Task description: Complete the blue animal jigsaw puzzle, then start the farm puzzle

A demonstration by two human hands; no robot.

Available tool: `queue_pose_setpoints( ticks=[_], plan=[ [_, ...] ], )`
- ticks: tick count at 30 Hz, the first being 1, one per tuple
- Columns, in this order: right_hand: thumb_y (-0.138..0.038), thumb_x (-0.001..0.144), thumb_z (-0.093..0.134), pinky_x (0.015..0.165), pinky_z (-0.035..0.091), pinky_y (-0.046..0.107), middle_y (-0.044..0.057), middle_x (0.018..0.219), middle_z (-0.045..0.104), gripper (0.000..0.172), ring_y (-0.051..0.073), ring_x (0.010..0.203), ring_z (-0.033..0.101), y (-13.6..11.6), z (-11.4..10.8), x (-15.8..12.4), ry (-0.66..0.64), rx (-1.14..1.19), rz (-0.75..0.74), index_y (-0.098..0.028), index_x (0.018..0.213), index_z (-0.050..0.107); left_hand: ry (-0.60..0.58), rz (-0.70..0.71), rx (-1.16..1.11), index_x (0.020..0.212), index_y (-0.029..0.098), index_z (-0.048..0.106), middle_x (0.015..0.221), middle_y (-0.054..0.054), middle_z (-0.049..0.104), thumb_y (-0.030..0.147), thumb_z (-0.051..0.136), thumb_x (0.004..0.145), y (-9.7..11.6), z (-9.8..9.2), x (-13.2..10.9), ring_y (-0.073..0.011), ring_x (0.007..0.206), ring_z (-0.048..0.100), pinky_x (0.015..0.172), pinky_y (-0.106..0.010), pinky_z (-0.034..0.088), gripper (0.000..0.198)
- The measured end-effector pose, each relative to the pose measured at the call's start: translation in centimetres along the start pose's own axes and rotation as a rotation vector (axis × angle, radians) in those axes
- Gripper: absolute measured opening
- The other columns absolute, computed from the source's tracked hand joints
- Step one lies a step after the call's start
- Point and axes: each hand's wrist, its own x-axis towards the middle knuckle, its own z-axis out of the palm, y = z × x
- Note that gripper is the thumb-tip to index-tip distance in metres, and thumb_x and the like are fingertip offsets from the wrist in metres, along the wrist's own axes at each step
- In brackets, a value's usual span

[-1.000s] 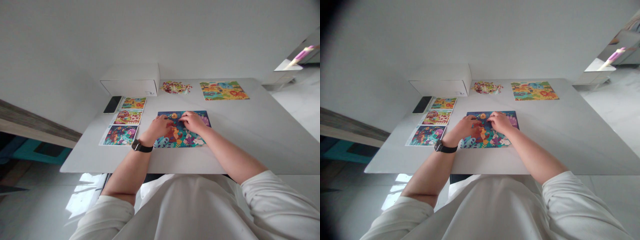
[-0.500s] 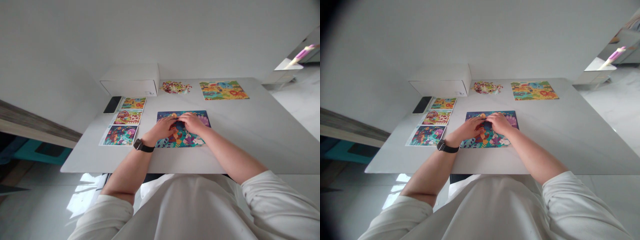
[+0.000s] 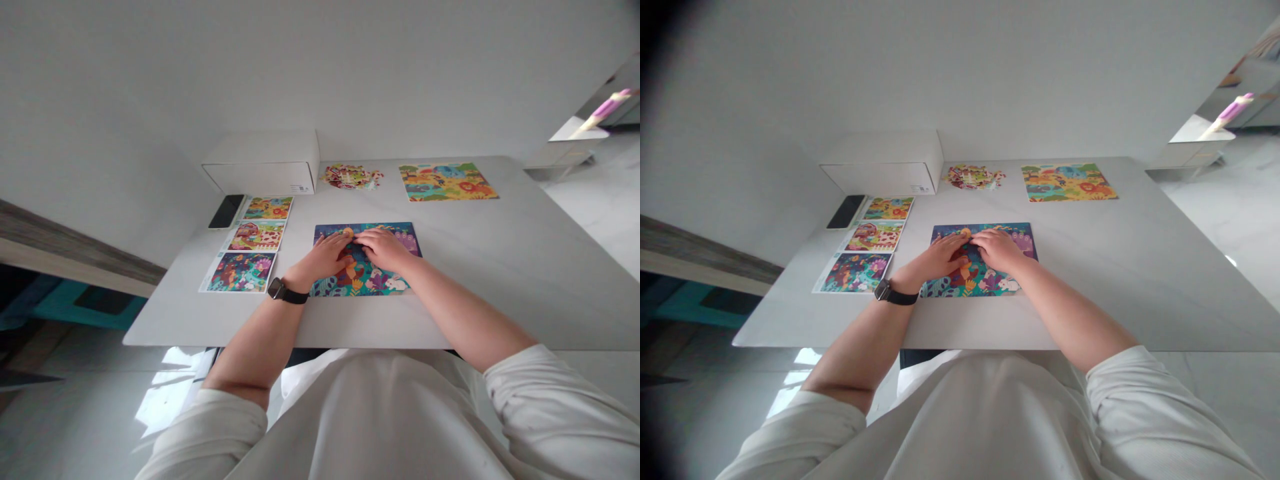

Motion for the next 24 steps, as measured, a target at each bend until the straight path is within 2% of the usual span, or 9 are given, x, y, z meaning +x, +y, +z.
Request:
queue_pose_setpoints(
  ticks=[2, 5, 11, 18, 21, 24],
  plan=[
    [-0.012, 0.1, 0.061, 0.123, 0.048, 0.053, 0.01, 0.143, 0.077, 0.04, 0.028, 0.136, 0.068, 0.0, -0.1, -0.1, -0.001, -0.009, 0.004, -0.024, 0.132, 0.08, -0.014, -0.021, 0.03, 0.171, 0.026, 0.042, 0.178, -0.013, 0.041, 0.046, 0.057, 0.107, -0.1, -0.1, -0.1, -0.0312, 0.166, 0.038, 0.136, -0.059, 0.027, 0.069],
    [-0.018, 0.103, 0.064, 0.123, 0.049, 0.053, 0.011, 0.148, 0.074, 0.035, 0.029, 0.137, 0.068, 0.3, -0.2, -0.3, -0.012, -0.033, 0.032, -0.025, 0.134, 0.08, -0.023, -0.085, 0.089, 0.17, 0.028, 0.044, 0.178, -0.014, 0.041, 0.054, 0.059, 0.106, -0.6, -0.6, -0.3, -0.0338, 0.166, 0.038, 0.135, -0.058, 0.029, 0.071],
    [-0.021, 0.097, 0.075, 0.124, 0.049, 0.056, 0.013, 0.148, 0.073, 0.038, 0.032, 0.14, 0.066, 2.4, -1.4, -1.5, -0.024, -0.045, 0.134, -0.026, 0.134, 0.08, -0.118, -0.22, 0.106, 0.17, 0.027, 0.045, 0.182, -0.019, 0.03, 0.071, 0.071, 0.093, -3.3, -1.7, -0.9, -0.041, 0.168, 0.031, 0.133, -0.061, 0.03, 0.093],
    [-0.029, 0.089, 0.086, 0.118, 0.054, 0.051, 0.012, 0.143, 0.076, 0.041, 0.033, 0.132, 0.071, 4.7, -3.3, -2.1, -0.047, -0.074, 0.244, -0.025, 0.13, 0.082, -0.24, -0.238, 0.108, 0.174, 0.024, 0.038, 0.185, -0.019, 0.019, 0.072, 0.086, 0.074, -5.8, -3.4, -1.8, -0.0428, 0.17, 0.024, 0.135, -0.055, 0.029, 0.121],
    [-0.034, 0.089, 0.087, 0.115, 0.056, 0.051, 0.014, 0.141, 0.076, 0.043, 0.034, 0.129, 0.072, 4.9, -3.4, -2.3, -0.062, -0.127, 0.3, -0.024, 0.13, 0.081, -0.292, -0.225, 0.105, 0.173, 0.024, 0.039, 0.184, -0.019, 0.021, 0.066, 0.088, 0.072, -6.3, -4.0, -2.4, -0.042, 0.17, 0.024, 0.135, -0.053, 0.031, 0.12],
    [-0.035, 0.09, 0.087, 0.114, 0.057, 0.05, 0.015, 0.142, 0.075, 0.045, 0.035, 0.128, 0.072, 4.7, -3.3, -2.6, -0.061, -0.161, 0.32, -0.024, 0.132, 0.08, -0.296, -0.177, 0.098, 0.17, 0.026, 0.044, 0.181, -0.019, 0.029, 0.056, 0.091, 0.07, -6.8, -4.2, -2.8, -0.0418, 0.168, 0.029, 0.132, -0.053, 0.035, 0.114]
  ],
)
